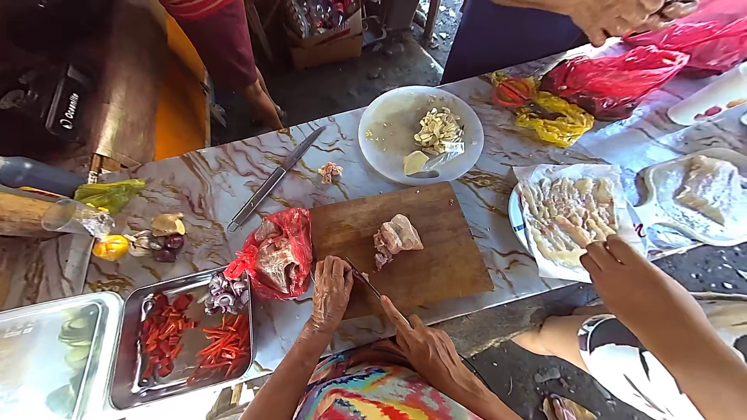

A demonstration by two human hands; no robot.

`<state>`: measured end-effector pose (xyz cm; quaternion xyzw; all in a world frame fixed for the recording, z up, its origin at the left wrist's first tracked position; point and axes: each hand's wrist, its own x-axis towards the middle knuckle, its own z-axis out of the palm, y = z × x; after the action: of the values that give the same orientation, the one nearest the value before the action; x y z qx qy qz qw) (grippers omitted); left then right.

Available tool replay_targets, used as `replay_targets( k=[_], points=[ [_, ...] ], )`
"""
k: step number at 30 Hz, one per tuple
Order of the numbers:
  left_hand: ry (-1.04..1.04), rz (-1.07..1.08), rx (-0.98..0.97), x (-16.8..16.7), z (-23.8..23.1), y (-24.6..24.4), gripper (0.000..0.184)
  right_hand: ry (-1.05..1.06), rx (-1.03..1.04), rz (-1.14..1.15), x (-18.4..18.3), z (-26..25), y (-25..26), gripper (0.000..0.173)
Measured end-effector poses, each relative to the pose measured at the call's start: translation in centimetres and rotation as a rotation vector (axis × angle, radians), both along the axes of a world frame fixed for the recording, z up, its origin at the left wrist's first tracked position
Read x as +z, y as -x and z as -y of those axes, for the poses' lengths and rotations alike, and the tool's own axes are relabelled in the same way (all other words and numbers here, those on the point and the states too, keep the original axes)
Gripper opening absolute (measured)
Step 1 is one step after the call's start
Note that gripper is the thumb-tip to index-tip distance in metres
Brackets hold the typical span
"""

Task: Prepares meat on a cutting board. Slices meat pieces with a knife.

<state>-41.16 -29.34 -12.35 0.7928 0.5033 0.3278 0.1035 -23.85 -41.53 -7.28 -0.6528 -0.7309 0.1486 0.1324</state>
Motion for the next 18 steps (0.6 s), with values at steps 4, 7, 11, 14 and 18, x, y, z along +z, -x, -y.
replay_targets(
  k=[4,7,11,14,18],
  points=[
    [0.022,0.039,-0.081,0.2,1.1,0.3,0.022,0.028,-0.03,-0.045,-0.2,-0.1,0.2,0.05],
    [-0.003,-0.018,-0.115,0.4,1.3,0.0,0.02,0.097,-0.04,-0.025,0.1,0.1,0.9,0.053],
    [0.012,-0.057,-0.128,0.6,1.3,-0.4,0.012,0.142,-0.045,-0.018,0.5,0.6,1.1,0.054],
    [0.002,-0.078,-0.097,0.6,1.5,-0.8,0.011,0.13,-0.033,-0.022,0.6,0.7,0.8,0.054],
    [0.007,-0.082,-0.02,0.7,1.2,-1.3,0.008,0.044,-0.03,0.02,0.1,1.7,0.4,0.049]
  ],
)
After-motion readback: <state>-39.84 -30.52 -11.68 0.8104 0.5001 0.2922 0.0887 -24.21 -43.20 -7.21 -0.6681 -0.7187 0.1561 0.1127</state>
